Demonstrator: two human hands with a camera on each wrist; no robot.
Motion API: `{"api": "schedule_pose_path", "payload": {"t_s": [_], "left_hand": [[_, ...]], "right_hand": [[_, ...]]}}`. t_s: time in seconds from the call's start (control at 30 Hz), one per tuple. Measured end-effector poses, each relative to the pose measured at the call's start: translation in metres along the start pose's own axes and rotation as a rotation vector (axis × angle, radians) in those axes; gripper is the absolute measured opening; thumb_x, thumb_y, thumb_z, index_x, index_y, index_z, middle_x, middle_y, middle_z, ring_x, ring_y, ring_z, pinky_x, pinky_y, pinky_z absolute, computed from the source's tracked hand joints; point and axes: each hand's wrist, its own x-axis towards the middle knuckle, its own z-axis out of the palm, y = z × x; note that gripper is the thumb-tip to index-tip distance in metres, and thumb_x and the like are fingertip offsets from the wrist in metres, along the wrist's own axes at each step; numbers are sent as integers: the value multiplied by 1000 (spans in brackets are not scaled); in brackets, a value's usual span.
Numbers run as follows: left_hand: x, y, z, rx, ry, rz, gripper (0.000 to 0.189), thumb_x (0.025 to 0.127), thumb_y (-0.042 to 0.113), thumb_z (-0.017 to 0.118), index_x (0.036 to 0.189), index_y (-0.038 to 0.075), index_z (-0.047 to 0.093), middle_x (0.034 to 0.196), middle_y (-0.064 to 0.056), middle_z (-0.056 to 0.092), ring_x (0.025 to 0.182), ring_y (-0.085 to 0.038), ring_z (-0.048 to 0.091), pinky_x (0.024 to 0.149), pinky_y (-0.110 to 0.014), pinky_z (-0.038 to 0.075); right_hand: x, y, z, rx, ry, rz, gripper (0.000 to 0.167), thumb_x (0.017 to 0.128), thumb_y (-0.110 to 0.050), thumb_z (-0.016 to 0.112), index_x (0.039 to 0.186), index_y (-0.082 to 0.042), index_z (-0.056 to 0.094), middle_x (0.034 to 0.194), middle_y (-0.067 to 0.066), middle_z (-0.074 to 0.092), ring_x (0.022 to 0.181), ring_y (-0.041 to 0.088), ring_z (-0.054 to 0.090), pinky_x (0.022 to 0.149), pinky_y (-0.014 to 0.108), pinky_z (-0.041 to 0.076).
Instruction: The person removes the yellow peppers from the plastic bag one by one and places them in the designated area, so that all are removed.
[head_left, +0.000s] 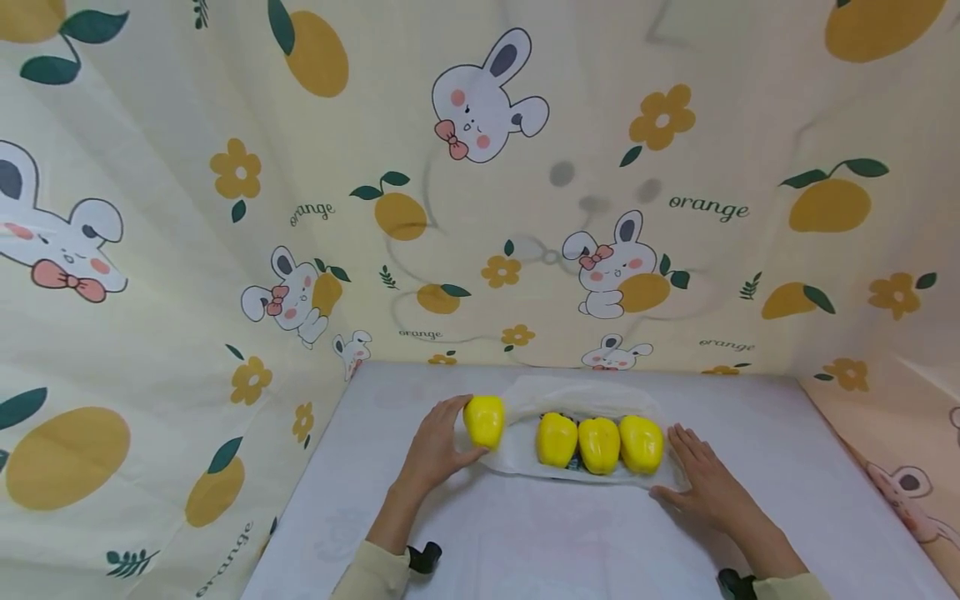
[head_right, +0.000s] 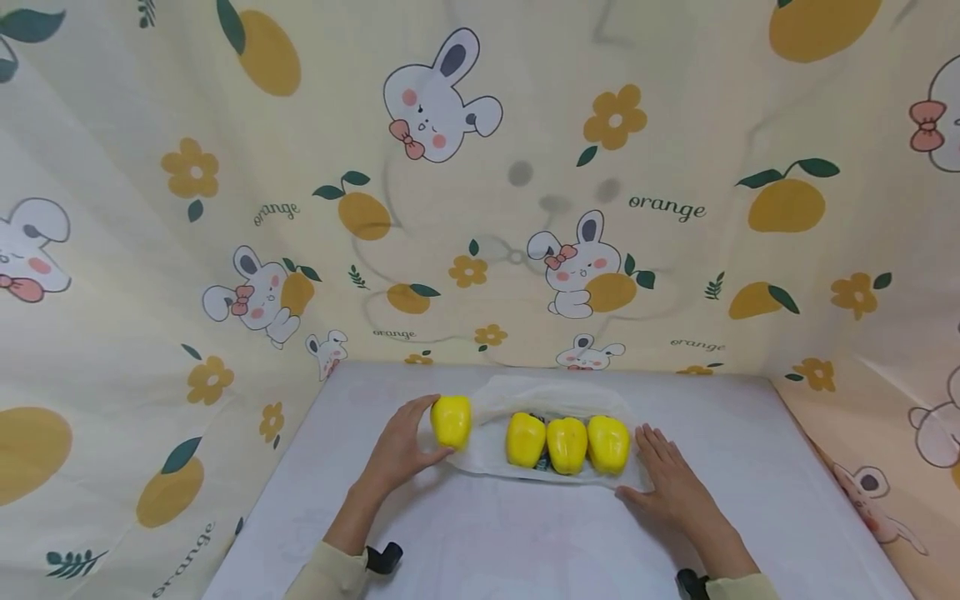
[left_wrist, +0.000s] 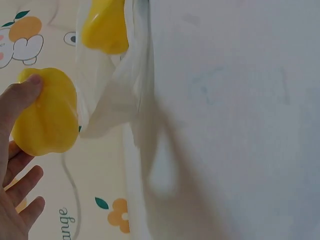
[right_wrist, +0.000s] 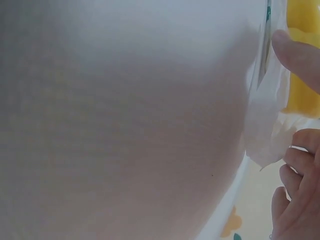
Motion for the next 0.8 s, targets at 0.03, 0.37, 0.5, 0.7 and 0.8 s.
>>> {"api": "schedule_pose_path", "payload": {"t_s": [0.03, 0.37, 0.5, 0.7, 0.8], "left_hand": [[-1, -2, -1, 0, 4, -2, 91, 83, 47, 93, 155, 12, 51, 154, -4, 58, 141, -24, 55, 120, -46, 48], [-5, -20, -3, -24, 24, -36, 92, 82, 46, 94, 156, 12, 50, 155, -5, 58, 142, -26, 55, 121, -47, 47], [-6, -27, -4, -26, 20, -46, 92, 83, 46, 94, 157, 12, 50, 156, -6, 57, 141, -26, 56, 121, -47, 47], [-9, -35, -5, -41, 20, -77, 93, 82, 45, 94, 157, 13, 50, 156, -5, 57, 141, -27, 56, 121, -47, 48], [-10, -40, -3, -31, 24, -84, 94, 81, 45, 95, 157, 12, 50, 156, -6, 57, 141, -28, 55, 120, -47, 48]], "right_hand": [[0, 0, 0, 0, 0, 0, 120, 83, -55, 88, 164, 11, 27, 168, 37, 25, 154, 57, 24, 128, 71, 17], [-1, 1, 1, 7, 3, 4, 119, 84, -55, 87, 164, 9, 27, 169, 36, 24, 154, 57, 23, 129, 69, 14], [-2, 2, 1, 5, 4, 5, 119, 84, -54, 88, 164, 9, 27, 169, 36, 24, 155, 57, 22, 130, 68, 12], [-1, 3, 3, 3, 12, 0, 119, 83, -53, 88, 164, 9, 27, 169, 36, 24, 155, 57, 22, 130, 69, 13], [-1, 2, 3, 0, 13, -3, 118, 83, -52, 88, 164, 9, 28, 169, 36, 24, 155, 57, 22, 130, 68, 13]]}}
